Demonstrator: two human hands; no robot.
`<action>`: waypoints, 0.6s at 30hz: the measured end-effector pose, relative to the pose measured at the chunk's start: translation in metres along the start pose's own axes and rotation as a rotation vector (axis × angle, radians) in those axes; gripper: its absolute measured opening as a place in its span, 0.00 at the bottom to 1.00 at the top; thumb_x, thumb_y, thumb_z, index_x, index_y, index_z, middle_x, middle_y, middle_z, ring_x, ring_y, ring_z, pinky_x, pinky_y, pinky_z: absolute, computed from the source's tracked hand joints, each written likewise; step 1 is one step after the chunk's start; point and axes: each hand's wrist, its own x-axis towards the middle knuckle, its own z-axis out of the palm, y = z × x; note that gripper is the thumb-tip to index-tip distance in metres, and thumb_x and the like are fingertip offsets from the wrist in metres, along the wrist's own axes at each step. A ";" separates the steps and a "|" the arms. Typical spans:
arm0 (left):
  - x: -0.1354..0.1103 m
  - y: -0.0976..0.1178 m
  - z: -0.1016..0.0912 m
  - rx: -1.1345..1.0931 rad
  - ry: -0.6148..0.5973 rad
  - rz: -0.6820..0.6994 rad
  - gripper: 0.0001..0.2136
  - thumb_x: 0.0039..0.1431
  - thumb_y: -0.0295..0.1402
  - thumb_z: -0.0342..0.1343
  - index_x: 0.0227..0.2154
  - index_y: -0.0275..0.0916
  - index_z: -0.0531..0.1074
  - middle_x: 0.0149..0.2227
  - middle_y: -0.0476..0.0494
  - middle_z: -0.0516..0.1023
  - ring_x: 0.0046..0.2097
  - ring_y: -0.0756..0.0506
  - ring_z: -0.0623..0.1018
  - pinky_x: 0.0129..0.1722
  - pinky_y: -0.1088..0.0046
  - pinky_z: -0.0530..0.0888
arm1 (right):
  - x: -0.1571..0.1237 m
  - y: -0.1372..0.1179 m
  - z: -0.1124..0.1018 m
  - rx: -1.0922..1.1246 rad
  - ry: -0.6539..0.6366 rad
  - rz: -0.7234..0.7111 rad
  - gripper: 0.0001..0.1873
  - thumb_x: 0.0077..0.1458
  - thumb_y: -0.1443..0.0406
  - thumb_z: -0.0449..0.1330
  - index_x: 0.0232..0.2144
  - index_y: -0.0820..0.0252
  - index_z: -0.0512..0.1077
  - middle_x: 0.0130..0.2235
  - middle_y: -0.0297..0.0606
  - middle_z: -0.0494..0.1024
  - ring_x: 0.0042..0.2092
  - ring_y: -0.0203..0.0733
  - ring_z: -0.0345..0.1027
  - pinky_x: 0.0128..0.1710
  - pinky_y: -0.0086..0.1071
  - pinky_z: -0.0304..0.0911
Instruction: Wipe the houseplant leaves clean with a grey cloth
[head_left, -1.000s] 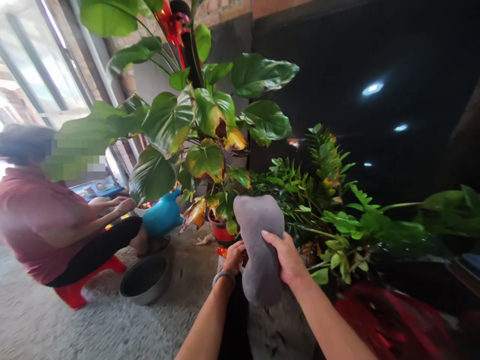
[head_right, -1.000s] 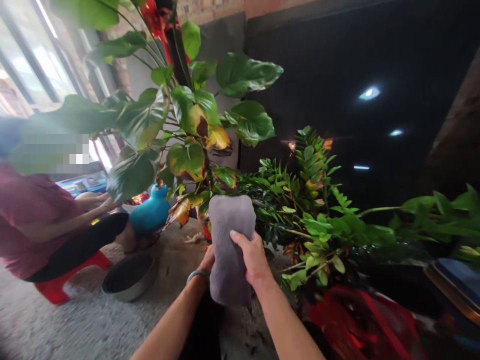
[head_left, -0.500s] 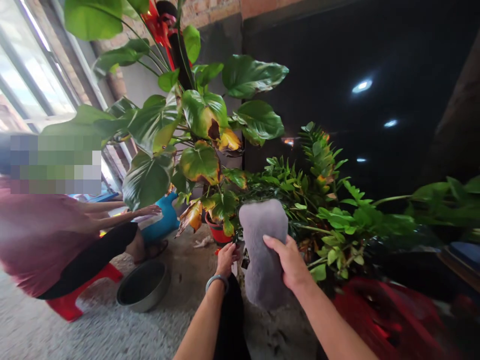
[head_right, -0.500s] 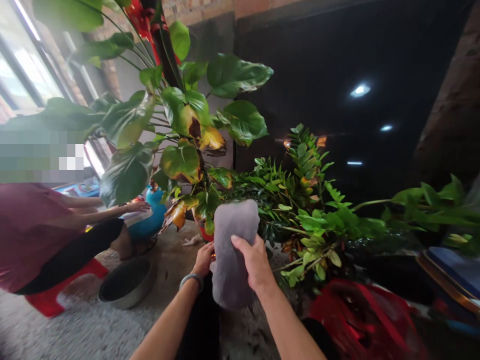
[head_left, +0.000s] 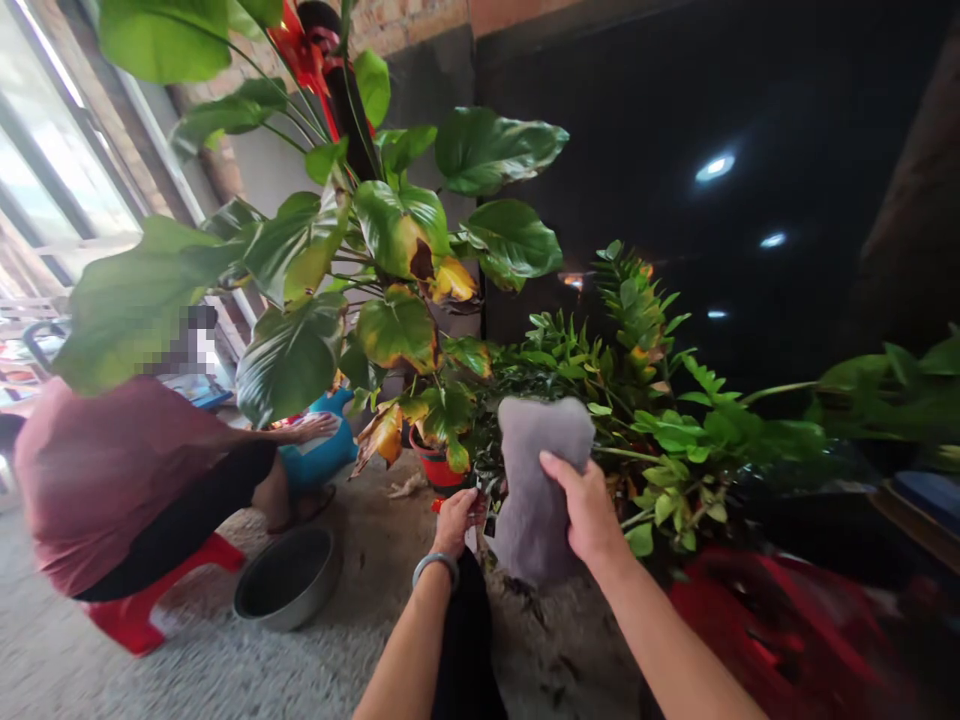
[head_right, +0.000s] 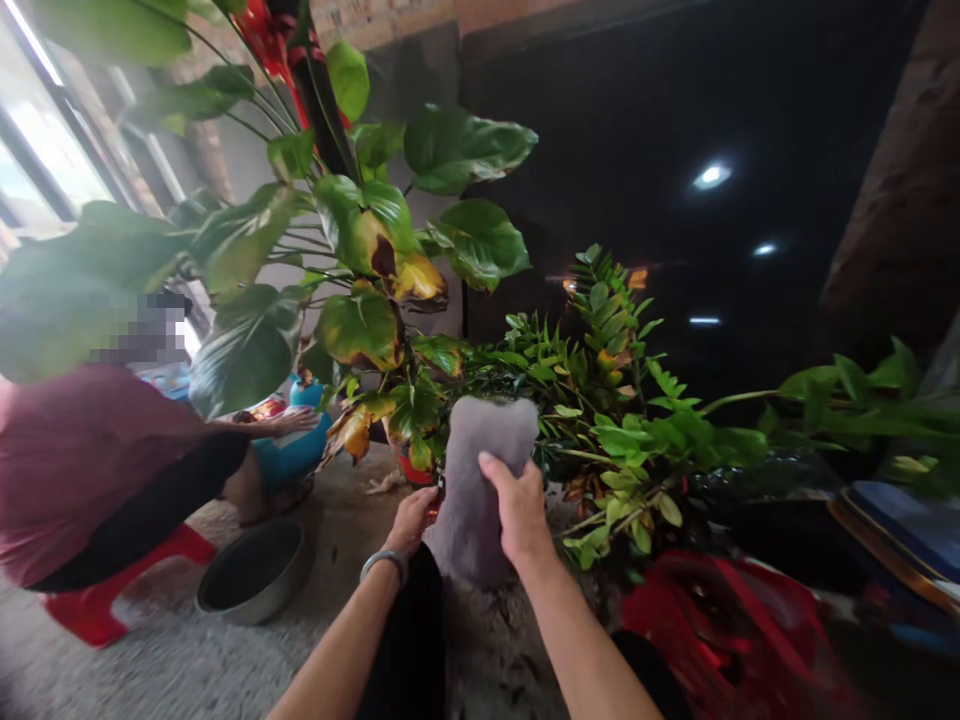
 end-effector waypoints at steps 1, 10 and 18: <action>-0.001 0.000 0.001 -0.007 -0.002 -0.002 0.16 0.35 0.45 0.67 0.17 0.38 0.72 0.20 0.49 0.72 0.24 0.49 0.70 0.27 0.72 0.68 | 0.010 -0.001 0.000 0.033 0.047 0.028 0.16 0.28 0.61 0.70 0.25 0.56 0.76 0.28 0.35 0.84 0.37 0.50 0.77 0.35 0.37 0.71; -0.001 0.002 -0.005 -0.059 0.000 -0.033 0.18 0.27 0.44 0.69 0.19 0.36 0.75 0.22 0.46 0.75 0.25 0.50 0.71 0.25 0.73 0.68 | -0.024 0.051 -0.047 0.088 0.102 0.516 0.12 0.29 0.56 0.69 0.18 0.54 0.73 0.18 0.42 0.79 0.32 0.62 0.79 0.29 0.48 0.73; -0.006 0.004 0.004 -0.003 -0.059 -0.017 0.14 0.32 0.43 0.68 0.14 0.39 0.71 0.19 0.48 0.74 0.25 0.49 0.70 0.25 0.73 0.66 | 0.013 -0.010 0.008 0.250 -0.028 0.214 0.13 0.33 0.60 0.70 0.24 0.57 0.75 0.21 0.36 0.81 0.29 0.51 0.78 0.31 0.40 0.74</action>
